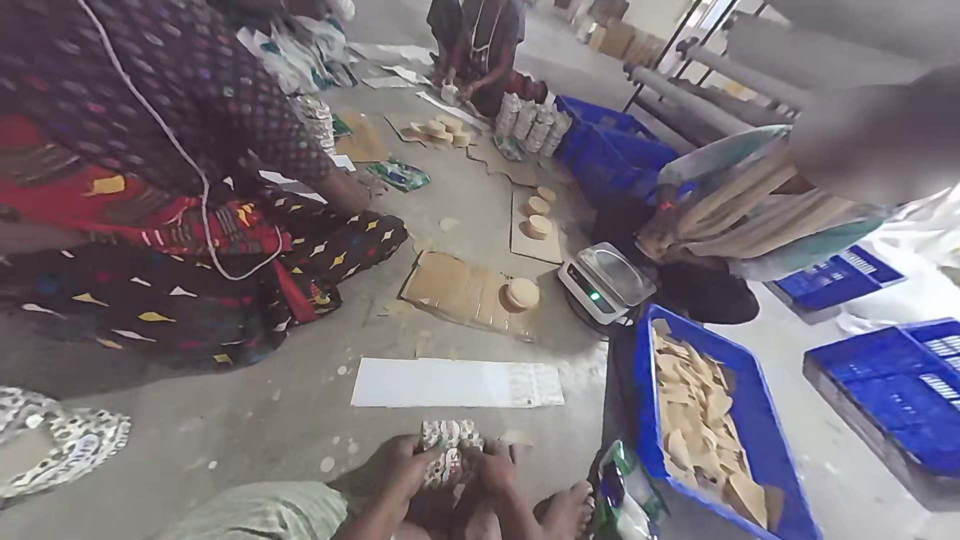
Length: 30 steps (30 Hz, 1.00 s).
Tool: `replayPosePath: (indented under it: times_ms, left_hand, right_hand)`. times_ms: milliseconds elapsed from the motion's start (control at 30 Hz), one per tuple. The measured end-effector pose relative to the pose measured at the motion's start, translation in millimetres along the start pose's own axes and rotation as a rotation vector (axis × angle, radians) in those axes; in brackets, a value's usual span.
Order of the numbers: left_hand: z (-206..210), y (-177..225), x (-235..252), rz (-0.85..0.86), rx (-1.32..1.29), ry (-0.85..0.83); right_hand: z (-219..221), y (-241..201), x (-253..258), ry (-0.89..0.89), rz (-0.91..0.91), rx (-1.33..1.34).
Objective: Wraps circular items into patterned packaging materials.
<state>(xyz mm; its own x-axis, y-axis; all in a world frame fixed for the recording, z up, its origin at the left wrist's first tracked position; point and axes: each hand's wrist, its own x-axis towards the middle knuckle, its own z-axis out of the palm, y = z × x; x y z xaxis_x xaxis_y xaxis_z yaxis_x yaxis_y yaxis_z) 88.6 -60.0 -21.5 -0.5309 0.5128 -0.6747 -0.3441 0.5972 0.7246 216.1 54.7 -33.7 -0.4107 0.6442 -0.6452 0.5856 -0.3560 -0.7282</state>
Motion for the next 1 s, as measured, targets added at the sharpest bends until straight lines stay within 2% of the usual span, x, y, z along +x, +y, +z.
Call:
replayPosePath:
  times_ms: [133,233,367,567,700,800,1000]
  left_hand:
    - [0,-6,-4,0.055,0.069,0.046]
    - [1,-5,-10,0.077,-0.024,0.016]
    - [1,2,-14,0.086,0.124,0.06]
    - [7,-2,-18,0.134,0.097,0.09]
    - [1,10,-19,0.099,0.276,0.086]
    - [3,4,-9,0.129,0.279,0.121]
    - [3,6,-11,0.136,0.33,0.124]
  right_hand:
    - [12,0,-16,0.044,-0.033,0.149]
    - [12,-2,-22,0.073,-0.017,0.11]
    - [16,-3,-23,0.139,-0.011,0.108]
    - [23,5,-27,0.172,0.006,0.196]
    - [21,3,-26,0.164,0.001,0.166]
    - [13,8,-19,0.115,-0.035,0.18]
    - [13,6,-20,0.167,-0.035,0.102]
